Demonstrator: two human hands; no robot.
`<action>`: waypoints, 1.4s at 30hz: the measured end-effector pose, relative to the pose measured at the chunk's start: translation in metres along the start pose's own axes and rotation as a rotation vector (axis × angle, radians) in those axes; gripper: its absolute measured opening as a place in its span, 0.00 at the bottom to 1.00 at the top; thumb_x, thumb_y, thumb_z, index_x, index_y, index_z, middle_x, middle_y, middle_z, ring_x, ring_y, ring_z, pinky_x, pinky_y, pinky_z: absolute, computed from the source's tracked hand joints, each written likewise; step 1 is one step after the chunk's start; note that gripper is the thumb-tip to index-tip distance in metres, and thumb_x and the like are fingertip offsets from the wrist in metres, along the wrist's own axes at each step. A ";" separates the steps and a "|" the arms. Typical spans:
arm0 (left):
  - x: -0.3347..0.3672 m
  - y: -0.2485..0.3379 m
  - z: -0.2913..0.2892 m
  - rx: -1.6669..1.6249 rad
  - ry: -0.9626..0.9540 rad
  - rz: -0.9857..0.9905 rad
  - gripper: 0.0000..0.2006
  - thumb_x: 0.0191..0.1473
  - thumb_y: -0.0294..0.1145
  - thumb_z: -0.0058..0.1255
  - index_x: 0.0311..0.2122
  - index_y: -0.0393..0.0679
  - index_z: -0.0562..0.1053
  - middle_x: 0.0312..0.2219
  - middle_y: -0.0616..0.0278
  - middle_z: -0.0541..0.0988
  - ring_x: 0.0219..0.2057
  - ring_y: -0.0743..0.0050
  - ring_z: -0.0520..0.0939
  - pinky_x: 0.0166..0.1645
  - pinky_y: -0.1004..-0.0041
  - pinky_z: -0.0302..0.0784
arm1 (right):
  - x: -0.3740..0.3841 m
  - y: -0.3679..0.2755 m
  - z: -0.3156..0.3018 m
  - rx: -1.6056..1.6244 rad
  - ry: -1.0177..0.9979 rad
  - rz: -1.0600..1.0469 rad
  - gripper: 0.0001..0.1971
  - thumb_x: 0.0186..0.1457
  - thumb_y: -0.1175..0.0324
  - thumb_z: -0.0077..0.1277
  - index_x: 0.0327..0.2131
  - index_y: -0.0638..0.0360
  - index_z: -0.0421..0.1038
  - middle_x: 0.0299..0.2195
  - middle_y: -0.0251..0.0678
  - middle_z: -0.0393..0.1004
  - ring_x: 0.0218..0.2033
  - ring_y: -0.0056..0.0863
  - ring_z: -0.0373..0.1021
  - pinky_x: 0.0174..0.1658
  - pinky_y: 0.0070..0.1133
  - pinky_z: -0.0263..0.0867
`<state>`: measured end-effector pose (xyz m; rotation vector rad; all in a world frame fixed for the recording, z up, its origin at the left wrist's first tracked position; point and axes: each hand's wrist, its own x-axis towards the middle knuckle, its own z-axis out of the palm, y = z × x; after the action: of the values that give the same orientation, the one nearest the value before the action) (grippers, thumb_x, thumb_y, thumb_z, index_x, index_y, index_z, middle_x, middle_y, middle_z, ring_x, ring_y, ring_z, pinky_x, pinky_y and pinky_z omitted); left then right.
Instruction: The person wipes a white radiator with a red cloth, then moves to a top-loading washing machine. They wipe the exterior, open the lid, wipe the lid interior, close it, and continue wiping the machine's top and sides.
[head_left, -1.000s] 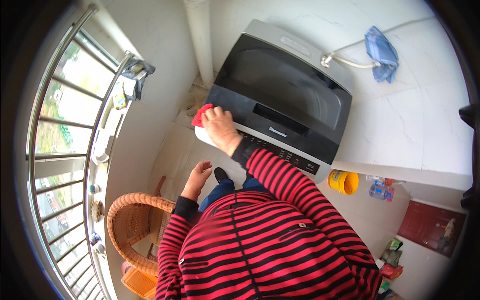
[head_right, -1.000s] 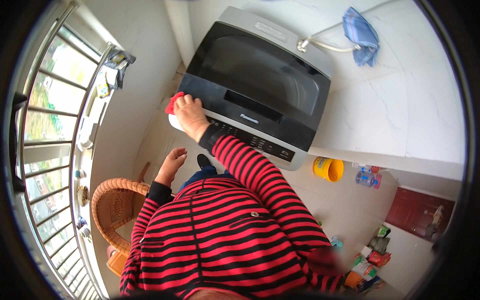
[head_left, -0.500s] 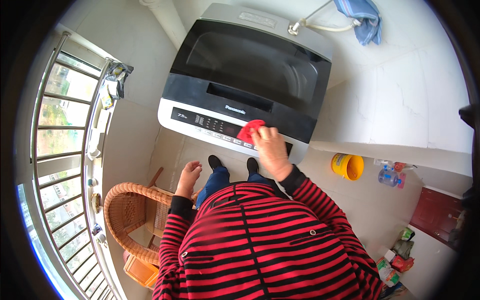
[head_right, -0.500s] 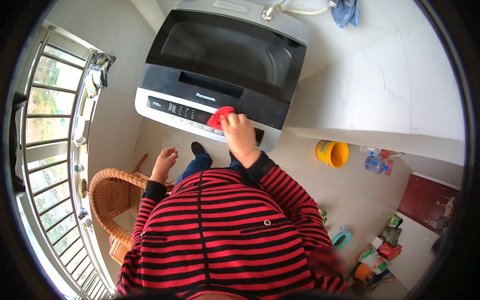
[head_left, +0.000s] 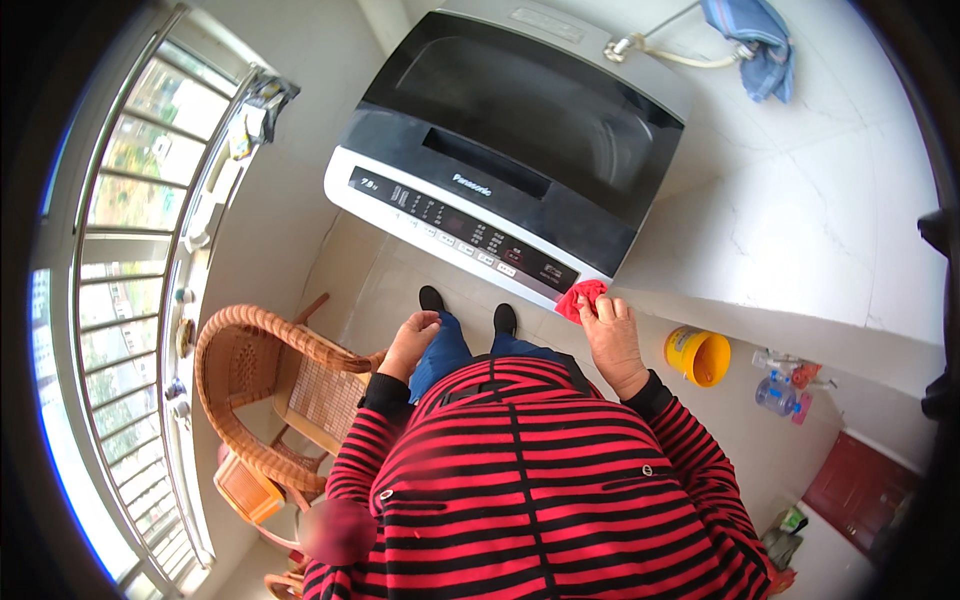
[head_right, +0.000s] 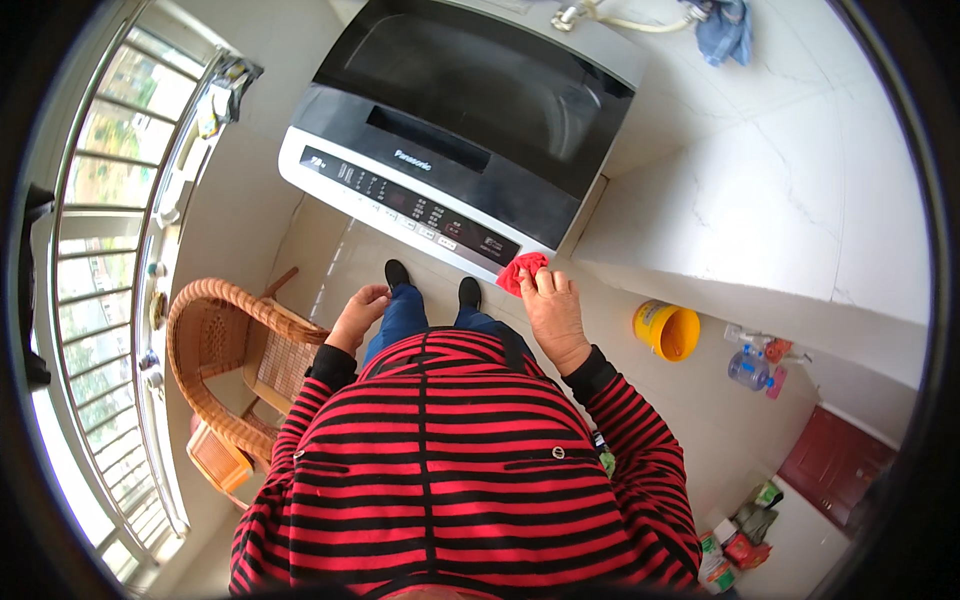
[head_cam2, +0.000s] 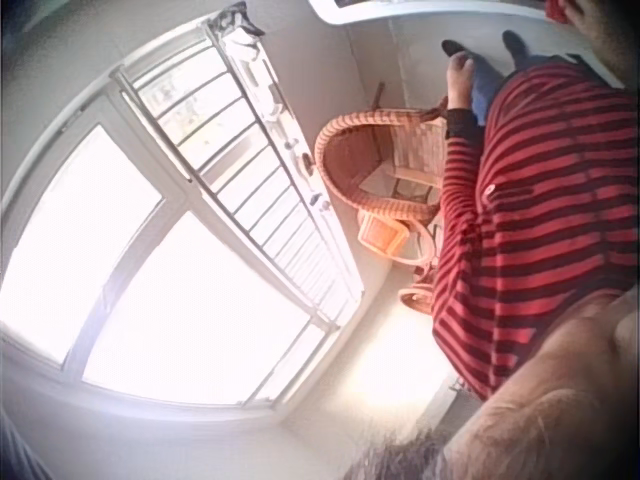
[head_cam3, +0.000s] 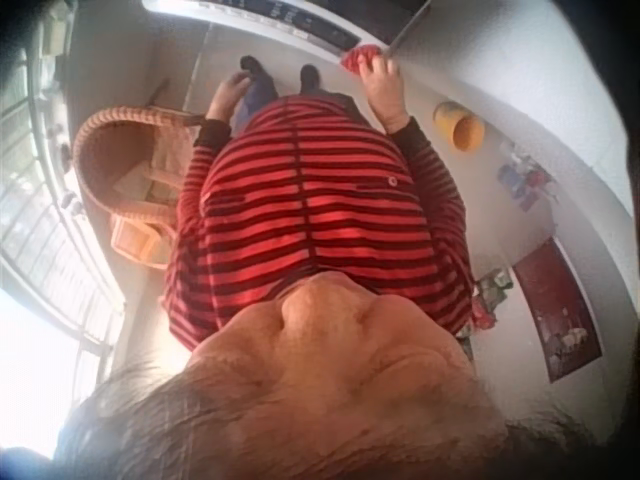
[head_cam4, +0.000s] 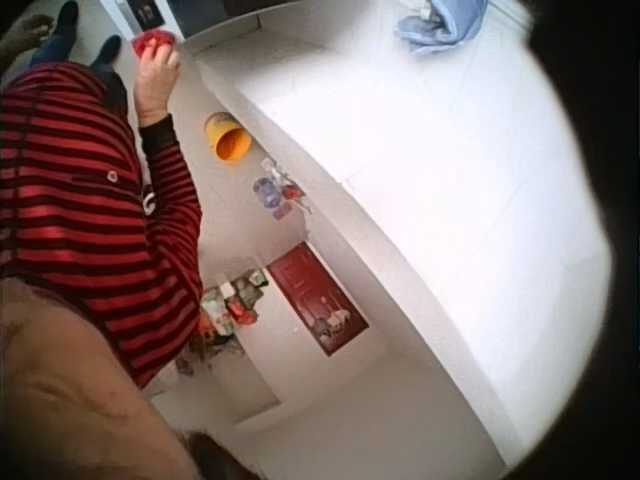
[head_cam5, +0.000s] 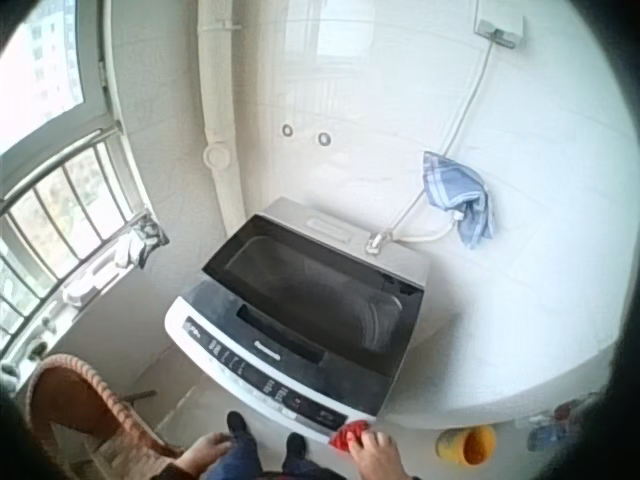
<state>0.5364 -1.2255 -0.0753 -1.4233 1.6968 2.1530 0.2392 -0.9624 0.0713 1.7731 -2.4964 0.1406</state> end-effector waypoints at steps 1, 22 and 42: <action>-0.002 -0.006 0.001 -0.016 0.010 0.000 0.18 0.63 0.30 0.53 0.56 0.38 0.72 0.46 0.62 0.80 0.47 0.74 0.79 0.51 0.74 0.75 | 0.004 -0.001 -0.001 0.000 0.000 -0.041 0.17 0.58 0.68 0.51 0.51 0.54 0.75 0.38 0.32 0.69 0.41 0.32 0.66 0.42 0.30 0.64; -0.045 -0.051 -0.015 -0.090 0.175 0.001 0.16 0.63 0.28 0.53 0.55 0.36 0.72 0.44 0.63 0.80 0.46 0.75 0.79 0.53 0.74 0.74 | 0.159 -0.115 0.039 0.063 -0.022 -0.362 0.16 0.56 0.69 0.53 0.48 0.56 0.77 0.36 0.33 0.70 0.39 0.35 0.67 0.34 0.28 0.66; -0.059 -0.044 -0.132 -0.210 0.424 -0.001 0.16 0.62 0.27 0.54 0.53 0.34 0.73 0.45 0.56 0.83 0.49 0.69 0.81 0.57 0.69 0.75 | 0.372 -0.258 0.090 0.261 0.035 -0.451 0.11 0.57 0.73 0.52 0.43 0.64 0.76 0.39 0.45 0.71 0.42 0.46 0.69 0.42 0.32 0.74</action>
<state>0.6750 -1.2845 -0.0644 -2.0595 1.6103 2.1995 0.3602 -1.4060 0.0324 2.3576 -2.0625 0.4779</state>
